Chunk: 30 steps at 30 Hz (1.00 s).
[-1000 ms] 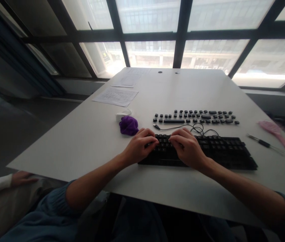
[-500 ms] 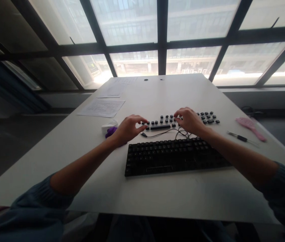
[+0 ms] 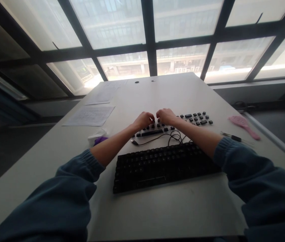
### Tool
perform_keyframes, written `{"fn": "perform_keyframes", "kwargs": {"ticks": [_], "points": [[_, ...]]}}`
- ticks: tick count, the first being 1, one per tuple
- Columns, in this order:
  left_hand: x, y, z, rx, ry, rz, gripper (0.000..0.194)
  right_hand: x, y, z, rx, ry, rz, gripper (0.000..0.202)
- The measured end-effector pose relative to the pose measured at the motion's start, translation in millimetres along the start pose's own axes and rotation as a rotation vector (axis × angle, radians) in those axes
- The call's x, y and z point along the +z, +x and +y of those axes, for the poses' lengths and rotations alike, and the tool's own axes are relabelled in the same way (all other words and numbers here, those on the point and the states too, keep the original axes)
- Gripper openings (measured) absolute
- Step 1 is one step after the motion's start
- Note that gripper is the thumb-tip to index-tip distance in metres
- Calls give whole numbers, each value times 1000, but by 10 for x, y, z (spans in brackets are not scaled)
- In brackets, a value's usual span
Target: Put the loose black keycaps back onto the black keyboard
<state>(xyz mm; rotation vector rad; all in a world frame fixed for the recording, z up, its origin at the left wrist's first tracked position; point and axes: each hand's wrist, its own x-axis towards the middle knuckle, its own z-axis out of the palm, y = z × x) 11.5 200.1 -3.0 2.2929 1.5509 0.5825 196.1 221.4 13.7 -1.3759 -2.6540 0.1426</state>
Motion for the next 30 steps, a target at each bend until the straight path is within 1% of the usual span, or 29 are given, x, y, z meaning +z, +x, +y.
{"fn": "perform_keyframes", "kwargs": {"ticks": [3,5,7,9,11,13,14,15,17,19,20,21,23,26,30], "points": [[22,33,19,-9,-1,19,17,2,35,-22,-14,5,-23,13],[-8,33,58,-14,-1,34,16,-20,33,-47,-19,16,-21,12],[-91,-16,119,-19,-5,53,13,-66,6,-75,-21,37,7,10],[-222,-143,199,-21,-11,78,11,-136,-61,-113,-17,71,65,9],[-375,-368,295,-11,-14,102,10,-219,-192,-170,-12,106,137,13],[-519,-688,407,16,-11,134,9,-294,-407,-261,-23,161,227,15],[-578,-874,468,41,-5,152,9,-321,-547,-321,-40,201,282,14],[-624,-1071,531,58,-2,164,10,-337,-706,-388,-71,290,376,10],[-668,-1467,658,85,-4,179,10,-324,-1061,-540,-166,467,504,3],[-644,-1823,773,121,-28,160,8,-252,-1419,-699,-274,583,538,7],[-608,-1972,821,143,-44,156,8,-197,-1581,-773,-321,614,521,8],[-560,-2099,861,150,-53,158,8,-134,-1725,-841,-361,630,511,8],[-442,-2279,917,163,-65,168,8,1,-1942,-952,-449,629,483,8],[-272,-2400,952,184,-49,186,8,174,-2093,-1049,-539,570,488,10],[-153,-2432,949,233,17,192,3,289,-2111,-1088,-581,421,487,16]]}}
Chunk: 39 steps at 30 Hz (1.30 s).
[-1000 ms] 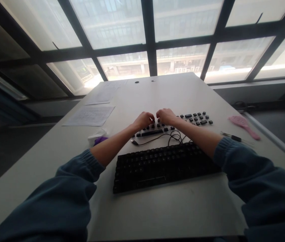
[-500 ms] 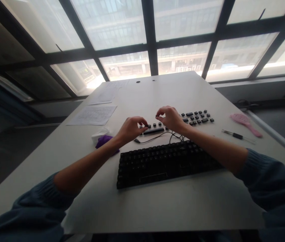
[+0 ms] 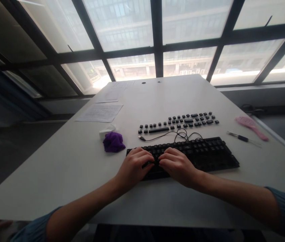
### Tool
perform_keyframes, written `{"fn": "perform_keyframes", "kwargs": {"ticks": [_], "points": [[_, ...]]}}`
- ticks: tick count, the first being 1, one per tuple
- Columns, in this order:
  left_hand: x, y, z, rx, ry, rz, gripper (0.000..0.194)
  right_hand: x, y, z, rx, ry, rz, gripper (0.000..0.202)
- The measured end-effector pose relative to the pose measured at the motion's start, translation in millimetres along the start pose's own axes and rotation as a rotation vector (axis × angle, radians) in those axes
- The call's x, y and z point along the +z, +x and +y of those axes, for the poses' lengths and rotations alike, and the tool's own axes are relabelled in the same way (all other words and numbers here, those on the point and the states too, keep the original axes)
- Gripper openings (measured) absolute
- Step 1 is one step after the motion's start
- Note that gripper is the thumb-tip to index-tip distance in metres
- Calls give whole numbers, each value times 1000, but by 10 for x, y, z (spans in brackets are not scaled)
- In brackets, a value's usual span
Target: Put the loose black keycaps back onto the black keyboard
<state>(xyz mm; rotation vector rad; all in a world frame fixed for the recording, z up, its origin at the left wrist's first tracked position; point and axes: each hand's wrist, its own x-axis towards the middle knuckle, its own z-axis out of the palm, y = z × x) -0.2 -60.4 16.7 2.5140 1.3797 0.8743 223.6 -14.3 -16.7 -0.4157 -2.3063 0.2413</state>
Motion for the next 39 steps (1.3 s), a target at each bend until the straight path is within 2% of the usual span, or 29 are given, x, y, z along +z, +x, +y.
{"fn": "perform_keyframes", "kwargs": {"ticks": [9,17,24,39], "points": [[85,-77,-52,63,115,-55,6,29,-15,6,-35,-118,-103,17],[67,-78,27,146,241,-38,12,32,-15,5,-46,-106,-74,21],[71,-83,28,129,250,-20,16,67,-16,18,-7,-55,-48,22],[64,-80,16,135,230,-47,13,77,-2,15,19,-30,-52,24]]}}
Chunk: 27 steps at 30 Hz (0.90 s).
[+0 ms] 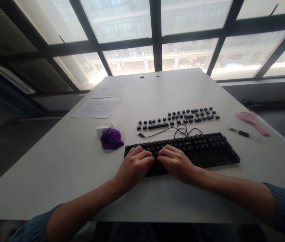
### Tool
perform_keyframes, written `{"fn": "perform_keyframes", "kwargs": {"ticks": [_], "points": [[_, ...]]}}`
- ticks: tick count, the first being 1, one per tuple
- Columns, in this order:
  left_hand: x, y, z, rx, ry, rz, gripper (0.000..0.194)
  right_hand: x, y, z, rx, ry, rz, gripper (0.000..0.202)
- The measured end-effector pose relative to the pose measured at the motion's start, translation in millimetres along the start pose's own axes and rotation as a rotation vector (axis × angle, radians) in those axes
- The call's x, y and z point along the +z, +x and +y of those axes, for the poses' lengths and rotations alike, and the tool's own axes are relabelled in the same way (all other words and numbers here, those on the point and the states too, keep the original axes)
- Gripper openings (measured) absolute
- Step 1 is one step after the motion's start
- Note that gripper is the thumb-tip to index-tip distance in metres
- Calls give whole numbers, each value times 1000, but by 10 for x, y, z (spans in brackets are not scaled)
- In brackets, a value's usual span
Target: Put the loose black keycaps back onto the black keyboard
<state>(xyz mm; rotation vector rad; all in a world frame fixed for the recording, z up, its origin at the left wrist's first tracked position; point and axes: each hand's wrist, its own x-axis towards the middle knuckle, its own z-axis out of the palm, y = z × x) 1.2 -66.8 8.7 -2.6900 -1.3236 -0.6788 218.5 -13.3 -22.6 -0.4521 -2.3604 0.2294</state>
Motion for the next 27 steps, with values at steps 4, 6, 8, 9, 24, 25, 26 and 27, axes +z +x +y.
{"fn": "perform_keyframes", "kwargs": {"ticks": [4,6,8,9,24,25,26,27], "points": [[-12,11,16,-5,25,10,11,-1,-6,-1,5,-17,-15,23],[-13,16,14,-3,25,10,11,-1,-6,-5,5,-26,-19,24],[-6,14,2,-1,11,16,11,0,-4,-10,2,-32,-24,24],[0,10,-6,-2,4,19,11,1,-3,-11,0,-35,-26,24],[39,29,-27,7,-57,89,8,2,13,-15,-8,-54,-1,25],[40,28,-33,9,-70,87,9,4,11,-13,-6,-54,-5,25],[40,28,-37,6,-86,83,9,6,9,-10,-4,-53,-11,24],[39,28,-41,1,-102,79,10,8,7,-7,-4,-51,-15,24]]}}
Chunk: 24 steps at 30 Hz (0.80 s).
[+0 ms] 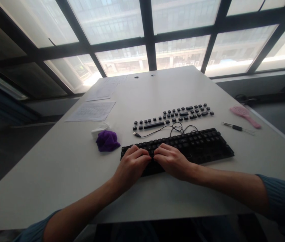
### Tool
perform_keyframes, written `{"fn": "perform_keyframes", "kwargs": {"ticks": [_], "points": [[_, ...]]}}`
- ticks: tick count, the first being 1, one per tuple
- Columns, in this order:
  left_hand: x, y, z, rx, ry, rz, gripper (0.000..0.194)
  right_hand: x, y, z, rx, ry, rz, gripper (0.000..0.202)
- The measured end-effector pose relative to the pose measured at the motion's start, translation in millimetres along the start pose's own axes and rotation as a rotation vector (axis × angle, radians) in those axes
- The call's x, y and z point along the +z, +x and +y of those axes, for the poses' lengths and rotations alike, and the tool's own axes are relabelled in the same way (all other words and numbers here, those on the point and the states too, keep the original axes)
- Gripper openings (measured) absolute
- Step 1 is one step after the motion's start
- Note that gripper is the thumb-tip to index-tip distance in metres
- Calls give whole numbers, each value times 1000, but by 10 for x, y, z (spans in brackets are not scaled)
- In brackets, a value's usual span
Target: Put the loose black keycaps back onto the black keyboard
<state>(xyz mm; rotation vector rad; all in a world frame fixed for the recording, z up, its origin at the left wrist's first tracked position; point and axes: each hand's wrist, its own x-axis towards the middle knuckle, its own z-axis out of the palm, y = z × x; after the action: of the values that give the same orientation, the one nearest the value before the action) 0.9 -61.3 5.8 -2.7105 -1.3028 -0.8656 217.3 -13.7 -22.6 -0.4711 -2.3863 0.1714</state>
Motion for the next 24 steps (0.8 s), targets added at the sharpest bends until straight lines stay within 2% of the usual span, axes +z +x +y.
{"fn": "perform_keyframes", "kwargs": {"ticks": [6,16,24], "points": [[0,1,-1,-62,-46,-25,8,3,4,18,1,13,-30,23],[-19,15,-22,-86,-84,-19,4,10,9,38,20,44,-51,23],[-11,6,-49,-79,-66,-8,6,-49,39,2,48,-76,-48,21]]}}
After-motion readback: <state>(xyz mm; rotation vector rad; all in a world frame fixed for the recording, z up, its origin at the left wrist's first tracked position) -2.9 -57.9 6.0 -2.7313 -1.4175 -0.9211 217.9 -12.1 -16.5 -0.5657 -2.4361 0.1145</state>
